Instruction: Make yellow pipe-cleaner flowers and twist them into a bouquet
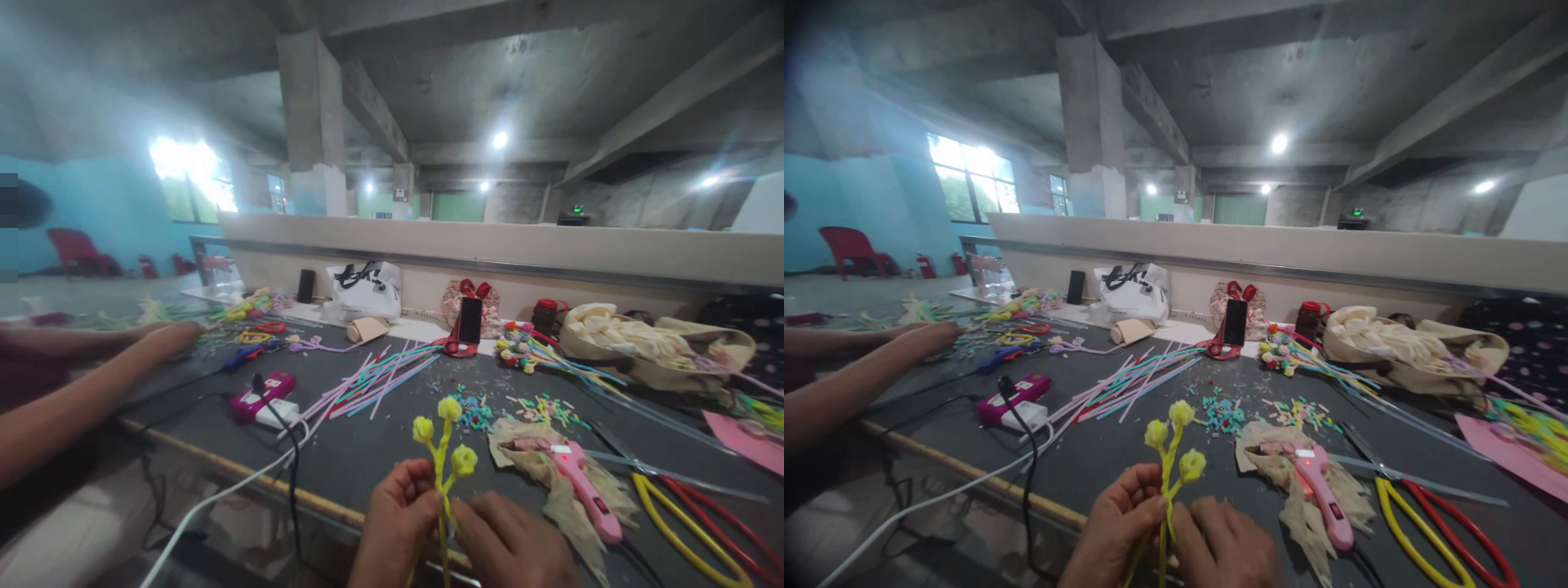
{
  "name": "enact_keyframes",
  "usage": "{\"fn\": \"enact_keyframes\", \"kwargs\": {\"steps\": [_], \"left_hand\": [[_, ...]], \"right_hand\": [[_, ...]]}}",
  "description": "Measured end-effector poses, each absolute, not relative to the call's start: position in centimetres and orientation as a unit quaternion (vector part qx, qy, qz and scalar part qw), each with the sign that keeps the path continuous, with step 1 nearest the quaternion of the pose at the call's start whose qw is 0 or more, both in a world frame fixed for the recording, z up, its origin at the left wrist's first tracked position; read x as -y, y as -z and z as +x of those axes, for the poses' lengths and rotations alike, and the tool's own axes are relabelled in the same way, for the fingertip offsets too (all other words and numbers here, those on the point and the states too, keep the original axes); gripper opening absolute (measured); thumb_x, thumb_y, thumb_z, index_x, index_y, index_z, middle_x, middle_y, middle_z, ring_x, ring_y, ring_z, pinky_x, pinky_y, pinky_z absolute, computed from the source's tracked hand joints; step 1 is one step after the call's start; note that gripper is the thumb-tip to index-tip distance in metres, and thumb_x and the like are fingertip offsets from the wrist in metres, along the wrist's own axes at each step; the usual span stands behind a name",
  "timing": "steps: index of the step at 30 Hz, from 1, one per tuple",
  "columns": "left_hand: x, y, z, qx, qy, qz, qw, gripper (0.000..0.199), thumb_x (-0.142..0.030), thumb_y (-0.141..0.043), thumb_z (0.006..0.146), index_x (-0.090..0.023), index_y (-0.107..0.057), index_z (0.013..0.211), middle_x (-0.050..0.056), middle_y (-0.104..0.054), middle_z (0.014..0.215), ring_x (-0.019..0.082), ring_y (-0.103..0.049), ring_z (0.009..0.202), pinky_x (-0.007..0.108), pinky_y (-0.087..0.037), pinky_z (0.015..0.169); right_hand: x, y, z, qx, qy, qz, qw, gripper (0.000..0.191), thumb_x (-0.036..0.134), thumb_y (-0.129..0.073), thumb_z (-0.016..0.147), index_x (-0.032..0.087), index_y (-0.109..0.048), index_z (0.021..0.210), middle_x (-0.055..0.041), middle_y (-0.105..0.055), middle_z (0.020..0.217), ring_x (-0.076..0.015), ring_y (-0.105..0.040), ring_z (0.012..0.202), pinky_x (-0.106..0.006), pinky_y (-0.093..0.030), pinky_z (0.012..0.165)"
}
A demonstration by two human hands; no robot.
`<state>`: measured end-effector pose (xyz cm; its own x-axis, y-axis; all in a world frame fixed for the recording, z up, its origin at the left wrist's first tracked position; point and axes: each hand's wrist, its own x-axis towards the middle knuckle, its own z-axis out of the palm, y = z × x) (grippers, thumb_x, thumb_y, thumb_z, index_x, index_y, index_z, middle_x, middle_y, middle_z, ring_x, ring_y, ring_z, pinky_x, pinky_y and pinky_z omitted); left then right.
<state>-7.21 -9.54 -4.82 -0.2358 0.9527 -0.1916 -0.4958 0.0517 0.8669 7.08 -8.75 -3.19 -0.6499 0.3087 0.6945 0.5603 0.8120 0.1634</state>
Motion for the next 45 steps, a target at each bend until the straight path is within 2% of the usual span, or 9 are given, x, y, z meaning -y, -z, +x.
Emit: {"fn": "enact_keyframes", "kwargs": {"steps": [2, 6, 14, 20, 24, 30, 39, 42, 45], "left_hand": [[9.5, 4.9, -7.1, -0.454, -0.641, 0.242, 0.570, 0.024, -0.015, -0.065, 0.041, -0.015, -0.059, 0.064, -0.004, -0.054, 0.047, 0.007, -0.044, 0.040, 0.020, -0.034, 0.043], [9.7, 4.8, -7.1, -0.434, -0.641, 0.240, 0.586, 0.019, -0.010, -0.062, 0.041, -0.016, -0.055, 0.058, -0.005, -0.054, 0.049, 0.007, -0.045, 0.044, 0.019, -0.033, 0.046], [10.5, 3.3, -6.7, -0.381, -0.632, 0.259, 0.623, 0.018, -0.004, -0.061, 0.045, -0.015, -0.057, 0.059, -0.004, -0.054, 0.053, 0.006, -0.044, 0.050, 0.016, -0.031, 0.049], [10.6, 2.6, -6.5, -0.332, -0.626, 0.214, 0.672, 0.025, 0.000, -0.063, 0.039, -0.015, -0.058, 0.058, -0.003, -0.058, 0.054, 0.006, -0.047, 0.049, 0.017, -0.032, 0.050], [10.8, 2.8, -6.5, -0.324, -0.624, 0.216, 0.677, 0.027, 0.003, -0.062, 0.040, -0.016, -0.059, 0.060, -0.003, -0.059, 0.055, 0.006, -0.050, 0.052, 0.016, -0.034, 0.051], [10.7, 3.1, -6.4, -0.331, -0.615, 0.218, 0.681, 0.030, 0.003, -0.066, 0.037, -0.015, -0.060, 0.060, -0.003, -0.059, 0.054, 0.009, -0.053, 0.051, 0.017, -0.036, 0.050], [10.6, 3.2, -6.4, -0.318, -0.616, 0.229, 0.683, 0.028, -0.002, -0.067, 0.040, -0.015, -0.059, 0.063, -0.002, -0.058, 0.053, 0.009, -0.050, 0.046, 0.018, -0.035, 0.046], [11.2, 3.3, -6.3, -0.297, -0.629, 0.249, 0.674, 0.025, -0.004, -0.066, 0.047, -0.015, -0.059, 0.068, 0.000, -0.061, 0.063, 0.009, -0.052, 0.055, 0.019, -0.037, 0.052], [11.1, 3.9, -6.0, -0.311, -0.628, 0.269, 0.661, 0.024, -0.003, -0.065, 0.046, -0.015, -0.058, 0.066, -0.001, -0.060, 0.061, 0.009, -0.052, 0.056, 0.019, -0.036, 0.054]], "right_hand": [[8.6, 2.1, 7.2, 0.896, 0.231, -0.192, 0.327, 0.025, 0.011, -0.039, 0.083, 0.015, -0.058, 0.098, -0.0028, -0.065, 0.064, -0.0140, -0.058, 0.048, -0.023, -0.037, 0.042], [8.5, 0.3, 7.1, 0.892, 0.272, -0.119, 0.342, 0.026, 0.007, -0.037, 0.084, 0.015, -0.062, 0.086, -0.0017, -0.065, 0.059, -0.0123, -0.055, 0.043, -0.024, -0.034, 0.041], [7.8, -1.8, 6.5, 0.923, 0.228, -0.022, 0.310, 0.018, 0.012, -0.045, 0.084, 0.016, -0.061, 0.079, 0.0005, -0.066, 0.074, -0.0146, -0.055, 0.067, -0.030, -0.035, 0.062], [7.8, -2.4, 6.3, 0.937, 0.211, -0.018, 0.279, 0.016, 0.008, -0.047, 0.081, 0.015, -0.057, 0.071, 0.0002, -0.065, 0.074, -0.0137, -0.053, 0.067, -0.030, -0.033, 0.062], [7.7, -2.5, 6.7, 0.953, 0.208, -0.020, 0.219, 0.009, 0.013, -0.049, 0.083, 0.016, -0.055, 0.077, 0.0021, -0.063, 0.079, -0.0132, -0.051, 0.068, -0.030, -0.032, 0.062], [7.6, -2.7, 7.0, 0.961, 0.222, -0.011, 0.163, 0.014, 0.015, -0.045, 0.086, 0.017, -0.051, 0.074, 0.0029, -0.060, 0.074, -0.0131, -0.047, 0.065, -0.030, -0.032, 0.059], [7.9, -3.4, 7.6, 0.954, 0.233, -0.004, 0.189, 0.015, 0.014, -0.043, 0.086, 0.017, -0.056, 0.082, 0.0027, -0.063, 0.072, -0.0131, -0.050, 0.063, -0.030, -0.035, 0.058], [7.7, -2.8, 8.2, 0.935, 0.256, 0.012, 0.246, 0.024, 0.009, -0.037, 0.088, 0.017, -0.059, 0.084, 0.0020, -0.066, 0.079, -0.0137, -0.055, 0.073, -0.030, -0.037, 0.065], [7.5, -2.1, 8.4, 0.916, 0.274, 0.021, 0.293, 0.029, 0.008, -0.034, 0.089, 0.017, -0.061, 0.084, 0.0025, -0.068, 0.081, -0.0139, -0.056, 0.081, -0.030, -0.036, 0.074]]}}
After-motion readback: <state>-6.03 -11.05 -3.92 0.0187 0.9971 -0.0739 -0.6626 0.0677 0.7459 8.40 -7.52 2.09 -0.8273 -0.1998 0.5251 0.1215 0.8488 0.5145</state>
